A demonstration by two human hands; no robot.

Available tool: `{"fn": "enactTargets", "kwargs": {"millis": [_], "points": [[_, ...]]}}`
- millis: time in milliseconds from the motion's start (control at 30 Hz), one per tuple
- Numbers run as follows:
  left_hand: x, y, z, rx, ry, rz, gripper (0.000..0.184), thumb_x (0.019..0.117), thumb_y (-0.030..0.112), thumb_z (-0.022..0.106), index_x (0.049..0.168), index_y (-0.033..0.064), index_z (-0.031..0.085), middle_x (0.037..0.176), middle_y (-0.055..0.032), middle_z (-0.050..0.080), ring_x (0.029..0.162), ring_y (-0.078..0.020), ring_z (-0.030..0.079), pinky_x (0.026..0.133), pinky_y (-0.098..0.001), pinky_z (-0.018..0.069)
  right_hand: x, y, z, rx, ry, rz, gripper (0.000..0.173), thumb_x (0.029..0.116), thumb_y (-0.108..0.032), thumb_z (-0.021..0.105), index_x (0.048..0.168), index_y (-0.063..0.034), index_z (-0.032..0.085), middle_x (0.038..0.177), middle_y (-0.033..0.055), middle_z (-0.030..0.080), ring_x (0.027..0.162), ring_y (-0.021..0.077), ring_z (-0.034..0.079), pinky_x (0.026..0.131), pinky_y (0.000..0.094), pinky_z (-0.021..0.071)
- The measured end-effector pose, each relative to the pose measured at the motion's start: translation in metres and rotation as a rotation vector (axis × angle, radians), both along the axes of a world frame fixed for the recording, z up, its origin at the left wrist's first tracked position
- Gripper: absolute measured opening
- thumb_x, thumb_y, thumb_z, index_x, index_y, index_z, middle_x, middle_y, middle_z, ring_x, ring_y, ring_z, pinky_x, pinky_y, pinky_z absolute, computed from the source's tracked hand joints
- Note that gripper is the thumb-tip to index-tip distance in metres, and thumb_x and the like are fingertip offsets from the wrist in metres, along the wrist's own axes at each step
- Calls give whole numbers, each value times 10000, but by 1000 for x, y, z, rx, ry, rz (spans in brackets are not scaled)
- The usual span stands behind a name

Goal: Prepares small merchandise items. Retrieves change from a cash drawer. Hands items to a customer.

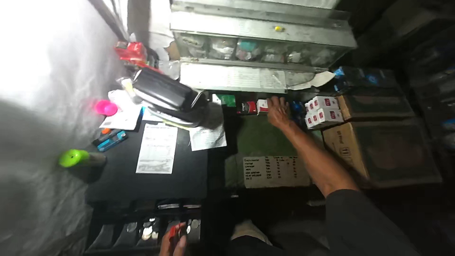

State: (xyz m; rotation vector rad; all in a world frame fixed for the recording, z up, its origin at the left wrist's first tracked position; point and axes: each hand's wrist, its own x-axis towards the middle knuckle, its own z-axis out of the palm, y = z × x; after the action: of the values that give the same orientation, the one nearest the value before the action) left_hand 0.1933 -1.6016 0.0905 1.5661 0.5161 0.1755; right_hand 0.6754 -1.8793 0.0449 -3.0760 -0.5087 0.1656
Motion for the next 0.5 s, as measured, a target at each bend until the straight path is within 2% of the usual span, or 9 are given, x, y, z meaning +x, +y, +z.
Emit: {"fn": "enactTargets", "kwargs": {"millis": [100, 133, 200, 300, 367, 433, 467, 500], "points": [[9, 0, -2, -35, 22, 97, 497, 1068, 361, 451, 1405, -2, 496, 915, 75, 657, 684, -19, 612, 596, -214, 559, -1, 2, 9, -22, 23, 23, 578, 905, -71, 704, 1425, 85, 504, 1437, 376, 468, 1333, 608, 419, 1023, 767, 362], [12, 2, -3, -50, 6, 107, 563, 1075, 425, 427, 1430, -7, 483, 985, 63, 668, 727, -19, 619, 619, -206, 558, -3, 3, 14, -32, 34, 22, 613, 897, -117, 737, 1422, 94, 501, 1429, 397, 461, 1330, 620, 414, 1017, 779, 353], [18, 7, -3, -80, -45, 117, 629, 1086, 490, 364, 1438, -16, 490, 986, 34, 675, 726, -46, 616, 604, -221, 547, -9, -1, 21, -31, 46, 17, 670, 865, -220, 799, 1392, 93, 527, 1412, 415, 458, 1327, 631, 403, 1005, 800, 340], [27, 16, -2, -138, -105, 104, 629, 1109, 454, 286, 1443, -46, 470, 930, 18, 655, 708, -77, 612, 600, -251, 558, -35, -7, 44, 78, 44, -24, 695, 850, -283, 829, 1361, 93, 546, 1406, 426, 453, 1327, 641, 394, 1031, 803, 323], [28, 21, -3, -200, -137, 127, 585, 1114, 384, 281, 1429, -73, 463, 932, 0, 649, 726, -94, 618, 628, -268, 565, -77, -6, 67, 292, 31, -42, 721, 875, -326, 811, 1383, 91, 512, 1399, 408, 470, 1290, 607, 461, 1027, 766, 375], [26, 26, -6, -246, -179, 148, 509, 1108, 291, 271, 1395, -81, 468, 964, -16, 652, 779, -109, 646, 685, -290, 592, -136, 3, 88, 521, 50, -30, 762, 903, -391, 770, 1459, 28, 460, 1378, 323, 543, 1229, 470, 577, 1010, 654, 469], [25, 29, -7, -281, -197, 153, 491, 1102, 261, 274, 1401, -82, 460, 971, -21, 653, 793, -116, 653, 709, -301, 599, -172, 15, 99, 637, 86, -17, 757, 909, -386, 752, 1485, -2, 447, 1355, 247, 593, 1196, 342, 630, 1008, 548, 521], [24, 32, -7, -310, -209, 155, 479, 1093, 238, 279, 1403, -81, 457, 970, -23, 658, 792, -121, 664, 713, -308, 607, -211, 31, 105, 773, 126, 6, 721, 908, -363, 732, 1486, -27, 460, 1307, 138, 640, 1145, 183, 657, 989, 403, 555]]}}
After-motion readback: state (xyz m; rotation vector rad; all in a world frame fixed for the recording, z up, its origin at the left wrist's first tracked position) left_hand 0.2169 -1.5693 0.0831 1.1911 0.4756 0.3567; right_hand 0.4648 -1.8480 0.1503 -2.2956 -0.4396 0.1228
